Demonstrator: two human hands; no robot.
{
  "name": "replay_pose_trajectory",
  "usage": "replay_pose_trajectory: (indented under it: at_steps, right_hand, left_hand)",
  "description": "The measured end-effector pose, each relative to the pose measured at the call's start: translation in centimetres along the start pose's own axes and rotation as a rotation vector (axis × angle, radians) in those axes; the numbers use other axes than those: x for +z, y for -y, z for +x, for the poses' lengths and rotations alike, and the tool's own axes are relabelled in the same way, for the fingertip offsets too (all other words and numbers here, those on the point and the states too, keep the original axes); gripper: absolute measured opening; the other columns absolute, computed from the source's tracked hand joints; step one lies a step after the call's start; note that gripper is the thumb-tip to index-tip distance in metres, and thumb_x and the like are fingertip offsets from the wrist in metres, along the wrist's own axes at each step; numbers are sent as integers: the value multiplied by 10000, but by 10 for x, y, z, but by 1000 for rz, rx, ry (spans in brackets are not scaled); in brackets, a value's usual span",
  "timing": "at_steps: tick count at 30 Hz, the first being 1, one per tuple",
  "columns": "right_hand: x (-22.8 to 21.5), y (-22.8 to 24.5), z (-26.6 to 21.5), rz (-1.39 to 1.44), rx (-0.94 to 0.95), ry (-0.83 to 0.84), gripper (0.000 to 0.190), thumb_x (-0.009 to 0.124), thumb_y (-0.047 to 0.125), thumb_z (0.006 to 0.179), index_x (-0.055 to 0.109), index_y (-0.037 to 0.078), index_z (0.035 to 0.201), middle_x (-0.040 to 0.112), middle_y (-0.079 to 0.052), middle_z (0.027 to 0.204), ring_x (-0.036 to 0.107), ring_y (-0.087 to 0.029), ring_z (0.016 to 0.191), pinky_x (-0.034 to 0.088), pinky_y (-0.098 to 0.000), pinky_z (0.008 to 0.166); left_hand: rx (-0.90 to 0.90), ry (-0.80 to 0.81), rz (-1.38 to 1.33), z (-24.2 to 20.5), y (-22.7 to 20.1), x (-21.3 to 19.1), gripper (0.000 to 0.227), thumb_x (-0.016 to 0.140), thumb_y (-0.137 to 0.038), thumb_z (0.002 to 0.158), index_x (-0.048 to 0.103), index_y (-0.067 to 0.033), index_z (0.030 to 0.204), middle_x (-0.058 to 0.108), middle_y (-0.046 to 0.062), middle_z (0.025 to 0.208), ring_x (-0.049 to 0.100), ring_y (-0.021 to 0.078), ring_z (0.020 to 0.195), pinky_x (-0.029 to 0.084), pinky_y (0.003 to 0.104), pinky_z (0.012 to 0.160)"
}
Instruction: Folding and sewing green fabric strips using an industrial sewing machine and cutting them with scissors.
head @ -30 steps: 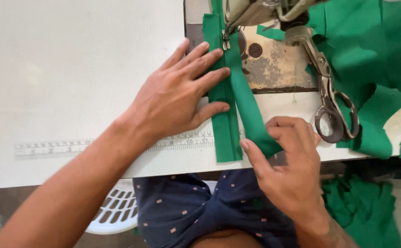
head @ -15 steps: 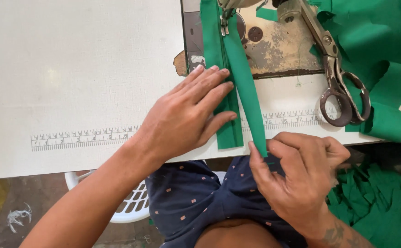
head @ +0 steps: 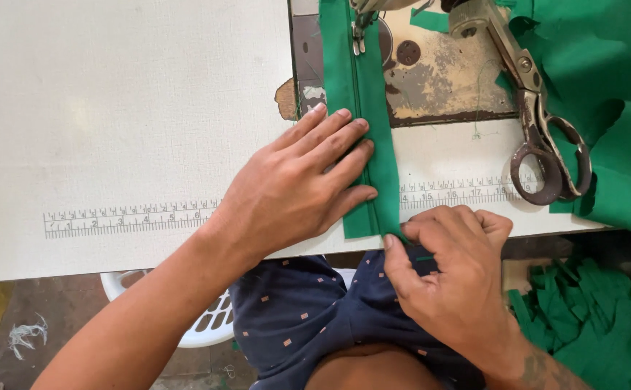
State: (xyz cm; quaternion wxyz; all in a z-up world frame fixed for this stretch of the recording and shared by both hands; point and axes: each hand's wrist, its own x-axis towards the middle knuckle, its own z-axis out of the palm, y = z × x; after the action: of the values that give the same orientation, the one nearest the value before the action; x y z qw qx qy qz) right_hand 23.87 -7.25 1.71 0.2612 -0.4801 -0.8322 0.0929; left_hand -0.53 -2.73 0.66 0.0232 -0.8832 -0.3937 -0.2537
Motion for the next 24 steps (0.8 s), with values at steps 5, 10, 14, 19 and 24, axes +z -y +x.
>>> replay_pose_trajectory:
  at_steps: [5, 10, 14, 19, 24]
  right_hand:
    - [-35, -8, 32, 179, 35, 135, 169, 802, 185, 1042, 741, 69, 935, 737, -55, 903, 639, -214, 803, 500, -366, 826]
    - [-13, -53, 73, 166, -245, 96, 390, 860, 78, 1101, 713, -48, 1440, 709, -222, 1458, 658, -358, 1374, 460, -513, 1221]
    - [15, -87, 83, 138, -492, 306, 712, 824, 299, 1087, 467, 133, 1680, 501, -107, 1744, 332, -327, 1700, 82, -661, 1427]
    - [15, -81, 79, 111, -454, 307, 695, 851, 342, 1056, 527, 173, 1648, 526, -72, 1719, 364, -365, 1692, 32, -757, 1394]
    - [10, -66, 76, 89, -466, 276, 598, 895, 296, 1053, 629, 149, 1568, 579, -66, 1670, 366, -318, 1666, -18, -759, 1360]
  left_hand:
    - [76, 27, 115, -1, 3, 0, 476, 680, -421, 1185, 778, 9, 1366, 736, 232, 1452, 683, 392, 1386, 472, 501, 1279]
    - [62, 12, 95, -4, 1, 1, 478, 690, -418, 1179, 761, 11, 1377, 721, 235, 1472, 663, 394, 1414, 467, 492, 1283]
    - [18, -18, 2, -6, 1, 1, 489, 684, -395, 1166, 731, 33, 1398, 693, 229, 1499, 636, 391, 1438, 468, 503, 1277]
    - [-3, -14, -84, -11, 5, 1, 501, 629, -403, 1167, 728, 21, 1415, 679, 233, 1513, 598, 417, 1460, 432, 551, 1287]
    - [15, -34, -95, -14, 5, 0, 461, 686, -389, 1149, 737, 2, 1387, 677, 242, 1520, 598, 430, 1467, 417, 541, 1303]
